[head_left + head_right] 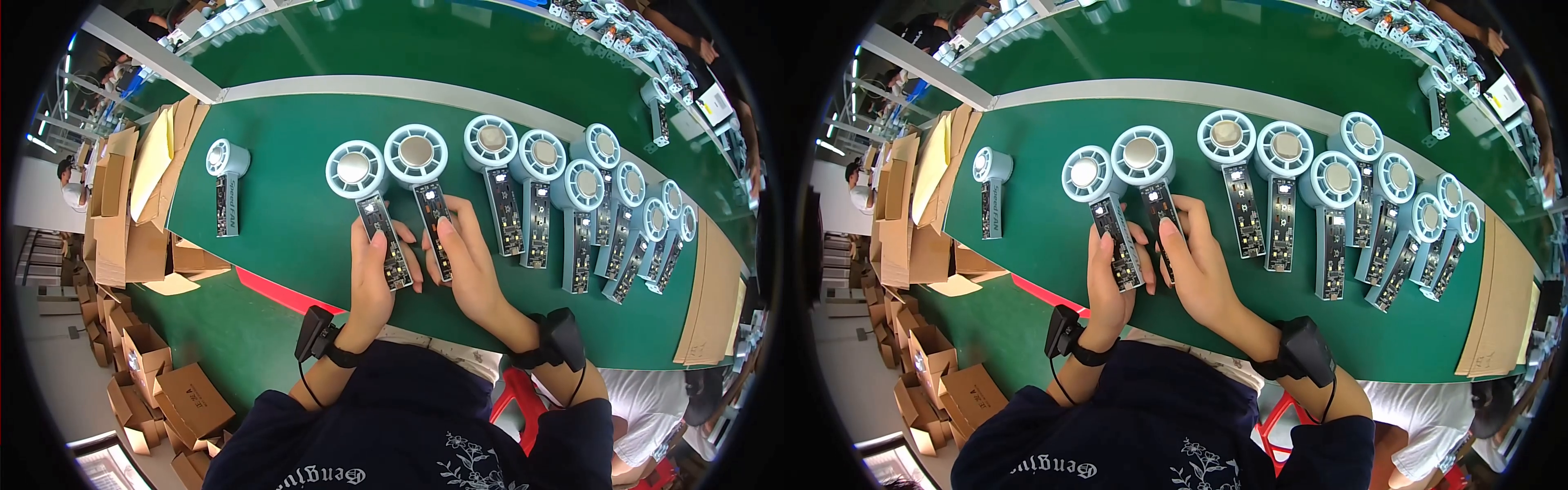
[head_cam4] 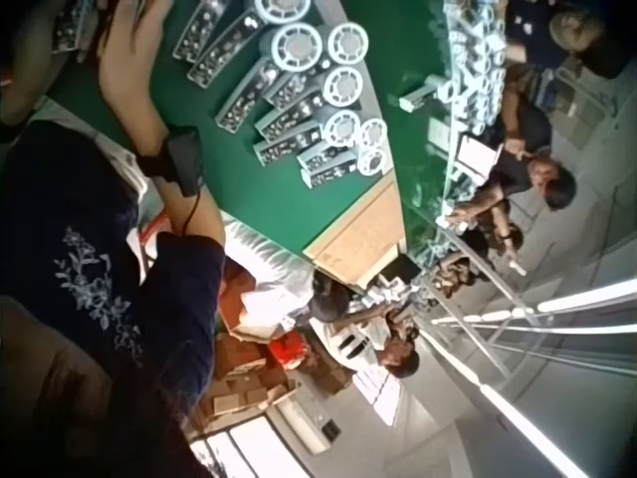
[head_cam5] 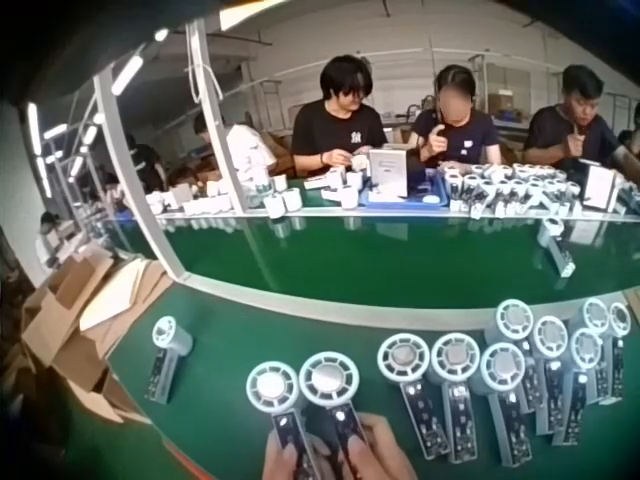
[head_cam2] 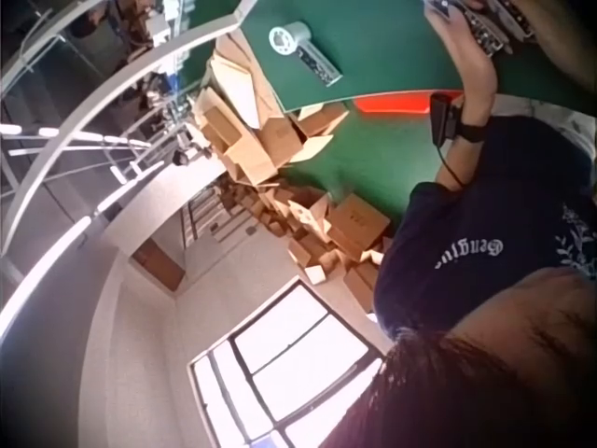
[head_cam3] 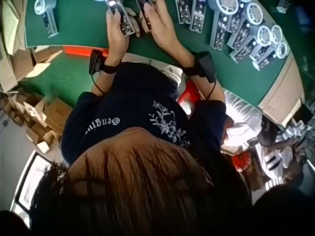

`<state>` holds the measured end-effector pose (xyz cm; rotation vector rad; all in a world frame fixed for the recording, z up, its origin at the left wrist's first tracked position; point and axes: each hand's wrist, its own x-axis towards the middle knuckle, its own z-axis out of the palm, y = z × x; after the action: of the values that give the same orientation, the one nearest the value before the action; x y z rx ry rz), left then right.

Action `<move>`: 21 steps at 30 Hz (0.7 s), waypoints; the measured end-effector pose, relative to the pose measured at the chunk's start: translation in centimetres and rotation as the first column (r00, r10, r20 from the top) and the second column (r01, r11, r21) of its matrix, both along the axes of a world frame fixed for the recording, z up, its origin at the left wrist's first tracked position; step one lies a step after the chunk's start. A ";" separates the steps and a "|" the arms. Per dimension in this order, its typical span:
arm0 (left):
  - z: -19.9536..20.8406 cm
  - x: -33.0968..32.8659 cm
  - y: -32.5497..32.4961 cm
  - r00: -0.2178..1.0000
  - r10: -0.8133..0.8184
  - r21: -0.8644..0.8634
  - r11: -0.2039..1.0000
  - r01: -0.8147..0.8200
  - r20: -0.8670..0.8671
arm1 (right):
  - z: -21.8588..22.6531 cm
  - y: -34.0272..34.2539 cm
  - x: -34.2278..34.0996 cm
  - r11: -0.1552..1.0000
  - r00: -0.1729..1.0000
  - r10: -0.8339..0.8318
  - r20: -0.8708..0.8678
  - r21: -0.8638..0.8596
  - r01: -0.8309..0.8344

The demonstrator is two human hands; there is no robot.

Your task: The person picks up handheld fans one by one, presses a button on the handle to test them, and places them back on the table. After testing several fans, they gather them together and slide them across the table.

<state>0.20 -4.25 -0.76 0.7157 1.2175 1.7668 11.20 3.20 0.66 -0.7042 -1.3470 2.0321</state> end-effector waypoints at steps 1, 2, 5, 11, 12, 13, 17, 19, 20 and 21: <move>0.0 0.0 0.0 1.000 0.001 -0.003 1.000 -0.001 -0.003 | 0.0 0.0 0.0 1.000 1.000 0.000 0.001 -0.005 0.000; 0.0 0.0 0.0 1.000 0.001 -0.003 1.000 -0.001 -0.003 | 0.0 0.0 0.0 1.000 1.000 -0.001 0.002 -0.009 0.001; 0.0 -0.1 0.0 1.000 -0.004 -0.003 1.000 0.004 0.002 | 0.0 0.0 0.0 1.000 1.000 0.002 0.006 -0.011 -0.002; 0.1 0.0 0.1 1.000 0.004 -0.015 1.000 -0.005 -0.026 | -0.4 0.1 -0.2 0.998 0.999 0.030 0.013 0.054 -0.031; 0.0 0.0 0.0 1.000 0.008 -0.019 1.000 -0.009 -0.023 | -0.3 0.1 -0.2 0.998 1.000 0.027 0.014 0.055 -0.028; 0.0 -0.1 0.0 1.000 0.012 -0.022 1.000 -0.013 -0.020 | -0.3 0.1 -0.3 0.999 0.999 0.024 0.022 0.044 -0.025; -0.1 -0.4 -0.1 0.998 -0.019 0.013 1.000 0.018 0.064 | 0.2 0.1 -0.2 1.000 0.999 0.018 0.049 0.011 -0.019; -0.1 -0.3 0.0 0.998 -0.020 0.013 1.000 0.019 0.063 | 0.3 0.2 -0.1 1.000 0.998 0.028 0.055 -0.007 -0.028; 0.0 -0.3 0.0 0.998 -0.018 0.013 1.000 0.017 0.060 | 0.3 0.2 -0.1 1.000 0.998 0.028 0.055 -0.007 -0.027; 0.0 -0.3 0.0 0.998 -0.016 0.014 1.000 0.015 0.057 | 0.2 0.2 -0.1 1.000 0.998 0.027 0.053 -0.001 -0.027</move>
<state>-0.07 -4.20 -0.73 0.6760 1.1602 1.7722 11.08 3.41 0.85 -0.7493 -1.3935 2.0476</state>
